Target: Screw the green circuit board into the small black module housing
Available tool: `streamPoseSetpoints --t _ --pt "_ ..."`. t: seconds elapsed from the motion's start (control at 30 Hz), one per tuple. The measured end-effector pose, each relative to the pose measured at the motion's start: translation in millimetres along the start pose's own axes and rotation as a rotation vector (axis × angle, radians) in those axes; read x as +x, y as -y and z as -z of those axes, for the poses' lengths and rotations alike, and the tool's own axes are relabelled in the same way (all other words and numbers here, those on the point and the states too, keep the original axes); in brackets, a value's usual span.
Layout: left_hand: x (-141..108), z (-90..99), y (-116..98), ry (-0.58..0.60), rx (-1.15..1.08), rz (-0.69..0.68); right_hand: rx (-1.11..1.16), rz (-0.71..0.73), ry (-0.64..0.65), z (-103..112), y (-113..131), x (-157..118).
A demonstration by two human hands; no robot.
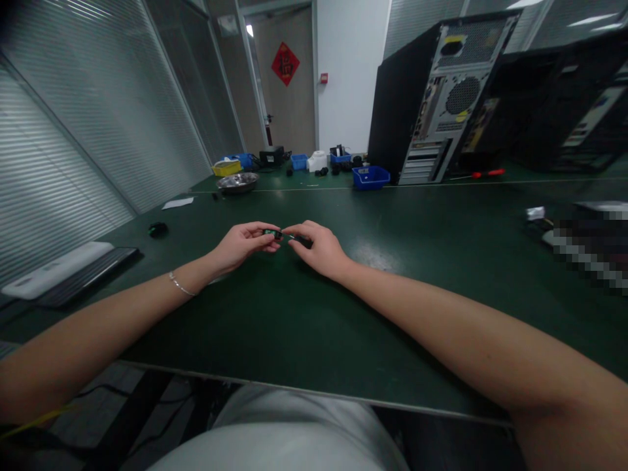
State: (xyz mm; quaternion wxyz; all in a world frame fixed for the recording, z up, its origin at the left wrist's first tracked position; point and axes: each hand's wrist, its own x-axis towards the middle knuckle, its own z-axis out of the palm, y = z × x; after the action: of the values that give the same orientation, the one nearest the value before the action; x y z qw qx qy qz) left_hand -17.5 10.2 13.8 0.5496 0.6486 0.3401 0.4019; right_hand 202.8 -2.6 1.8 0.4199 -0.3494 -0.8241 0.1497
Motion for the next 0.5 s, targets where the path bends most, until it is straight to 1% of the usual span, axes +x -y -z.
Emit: streamPoseSetpoints --t 0.23,0.4,0.5 --pt "1.1 -0.6 1.6 -0.035 0.018 -0.001 -0.034 0.042 0.005 -1.4 -3.0 -0.7" --pt "0.5 -1.2 2.7 -0.018 0.009 0.0 -0.04 0.042 0.003 -2.2 -3.5 -1.4" --pt "0.3 -0.6 3.3 -0.016 -0.033 0.015 -0.038 0.045 0.0 -2.2 -2.5 -1.4"
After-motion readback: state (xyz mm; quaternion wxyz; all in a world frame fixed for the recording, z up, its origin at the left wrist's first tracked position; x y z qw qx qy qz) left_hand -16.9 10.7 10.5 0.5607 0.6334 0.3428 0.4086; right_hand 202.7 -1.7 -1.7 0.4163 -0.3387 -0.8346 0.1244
